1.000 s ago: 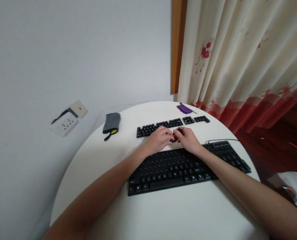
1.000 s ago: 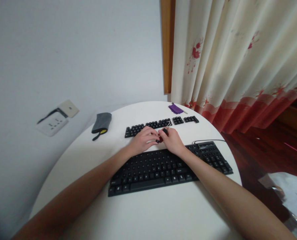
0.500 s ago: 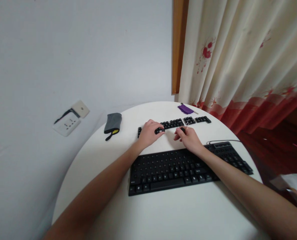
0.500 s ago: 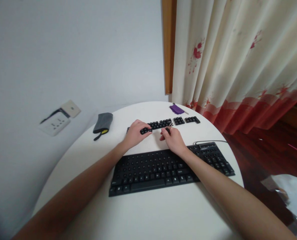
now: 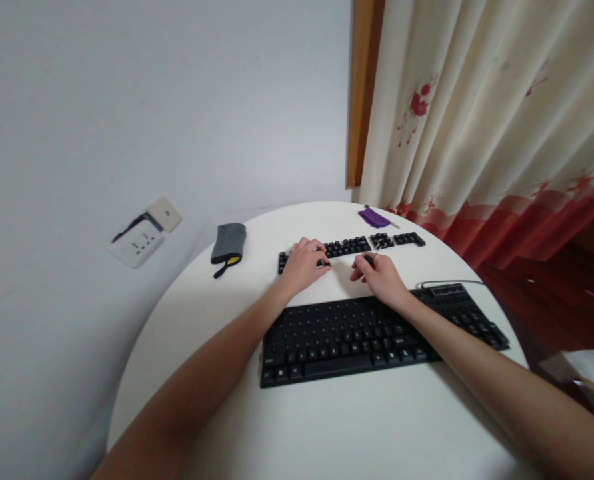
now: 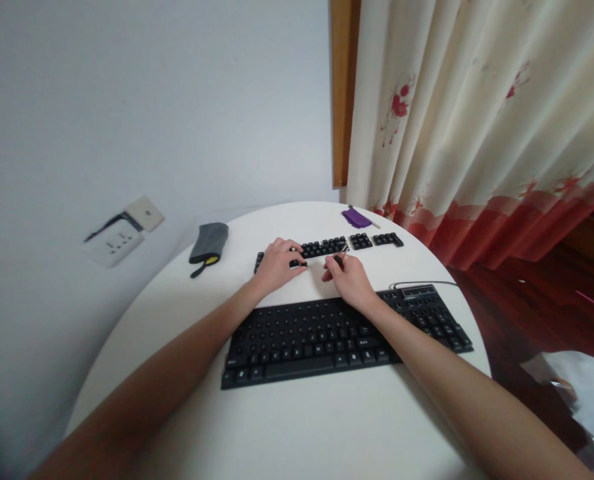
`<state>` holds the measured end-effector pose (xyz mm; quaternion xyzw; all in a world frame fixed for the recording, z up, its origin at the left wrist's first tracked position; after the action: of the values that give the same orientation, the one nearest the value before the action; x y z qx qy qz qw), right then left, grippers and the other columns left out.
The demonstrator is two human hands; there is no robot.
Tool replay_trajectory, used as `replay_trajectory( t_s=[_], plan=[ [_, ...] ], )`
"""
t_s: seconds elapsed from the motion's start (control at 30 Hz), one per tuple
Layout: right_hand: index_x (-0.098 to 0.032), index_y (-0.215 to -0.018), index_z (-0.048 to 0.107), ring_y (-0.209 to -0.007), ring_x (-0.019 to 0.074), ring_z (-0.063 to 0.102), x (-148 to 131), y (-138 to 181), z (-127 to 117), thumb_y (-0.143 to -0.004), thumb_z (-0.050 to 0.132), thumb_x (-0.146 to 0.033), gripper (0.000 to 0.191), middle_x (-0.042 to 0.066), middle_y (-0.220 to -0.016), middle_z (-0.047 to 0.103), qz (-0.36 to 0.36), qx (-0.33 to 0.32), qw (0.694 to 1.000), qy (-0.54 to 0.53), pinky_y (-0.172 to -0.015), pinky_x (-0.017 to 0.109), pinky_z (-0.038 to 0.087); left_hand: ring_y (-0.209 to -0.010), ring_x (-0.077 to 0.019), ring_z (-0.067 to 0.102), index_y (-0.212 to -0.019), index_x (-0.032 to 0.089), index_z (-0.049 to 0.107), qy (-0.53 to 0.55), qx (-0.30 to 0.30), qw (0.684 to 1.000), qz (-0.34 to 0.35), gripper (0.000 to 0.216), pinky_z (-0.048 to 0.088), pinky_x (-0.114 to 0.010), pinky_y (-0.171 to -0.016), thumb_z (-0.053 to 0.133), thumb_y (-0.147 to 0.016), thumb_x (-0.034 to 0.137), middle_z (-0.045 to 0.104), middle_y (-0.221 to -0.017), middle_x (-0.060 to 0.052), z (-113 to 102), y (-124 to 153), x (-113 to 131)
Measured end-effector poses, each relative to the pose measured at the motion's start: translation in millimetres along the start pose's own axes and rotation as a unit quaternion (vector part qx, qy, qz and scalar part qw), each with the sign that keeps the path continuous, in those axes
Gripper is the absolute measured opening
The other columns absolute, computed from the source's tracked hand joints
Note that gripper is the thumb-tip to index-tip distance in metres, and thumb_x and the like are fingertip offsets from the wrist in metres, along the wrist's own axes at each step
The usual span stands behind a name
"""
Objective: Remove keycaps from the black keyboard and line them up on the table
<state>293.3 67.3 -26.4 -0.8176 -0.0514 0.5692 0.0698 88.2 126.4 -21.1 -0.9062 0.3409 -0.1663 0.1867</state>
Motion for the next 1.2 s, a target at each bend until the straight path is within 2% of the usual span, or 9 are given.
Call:
replay_trajectory(
  t_s=[0.1, 0.23, 0.33, 1.2],
  plan=[
    [-0.016, -0.081, 0.065, -0.065, 0.0186, 0.068, 0.9, -0.1, -0.5, -0.095, 0.048, -0.045, 0.037, 0.008, -0.069, 0.074, 0.001, 0.000, 1.000, 0.004, -0.064, 0.029, 0.050, -0.108, -0.0290, 0.048, -0.085, 0.023, 0.072, -0.009, 0.012, 1.000, -0.016, 0.011, 0.042, -0.045, -0.090, 0.078, -0.078, 0.028, 0.063, -0.115, -0.004, -1.5, 0.6, 1.7],
    [-0.016, -0.082, 0.066, -0.064, 0.0188, 0.067, 3.1, -0.7, -0.7, -0.095, 0.049, -0.046, 0.037, 0.008, -0.069, 0.074, -0.004, -0.001, 1.000, 0.007, -0.065, 0.030, 0.050, -0.110, -0.0309, 0.046, -0.108, 0.025, 0.068, -0.012, 0.021, 0.999, -0.038, 0.036, 0.043, -0.046, -0.092, 0.079, -0.074, 0.028, 0.060, -0.119, -0.006, -2.4, 1.0, 3.6],
    [-0.016, -0.081, 0.065, -0.064, 0.0187, 0.067, 4.1, -1.0, -0.7, -0.094, 0.049, -0.046, 0.036, 0.007, -0.069, 0.074, -0.002, -0.001, 1.000, 0.005, -0.065, 0.030, 0.050, -0.111, -0.0311, 0.046, -0.115, 0.025, 0.064, -0.012, 0.026, 0.998, -0.050, 0.042, 0.042, -0.046, -0.093, 0.077, -0.075, 0.028, 0.058, -0.121, -0.006, -1.1, 1.4, 3.2],
    [-0.016, -0.081, 0.065, -0.065, 0.0183, 0.066, 1.1, 0.5, -1.5, -0.094, 0.050, -0.045, 0.035, 0.008, -0.071, 0.074, -0.002, -0.007, 1.000, 0.003, -0.064, 0.029, 0.049, -0.112, -0.0310, 0.046, -0.119, 0.025, 0.062, -0.029, 0.024, 0.996, -0.074, 0.044, 0.040, -0.045, -0.093, 0.075, -0.077, 0.030, 0.058, -0.121, -0.007, 4.3, 3.4, -1.7]
  ],
)
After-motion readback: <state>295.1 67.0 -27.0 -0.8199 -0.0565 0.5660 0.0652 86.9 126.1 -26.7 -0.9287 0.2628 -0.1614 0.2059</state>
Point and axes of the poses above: each hand's wrist, its own y-axis away from the middle knuckle, its own z-axis out of the palm, x = y × z, the point moved 2 cm from there along -y, towards the middle knuckle
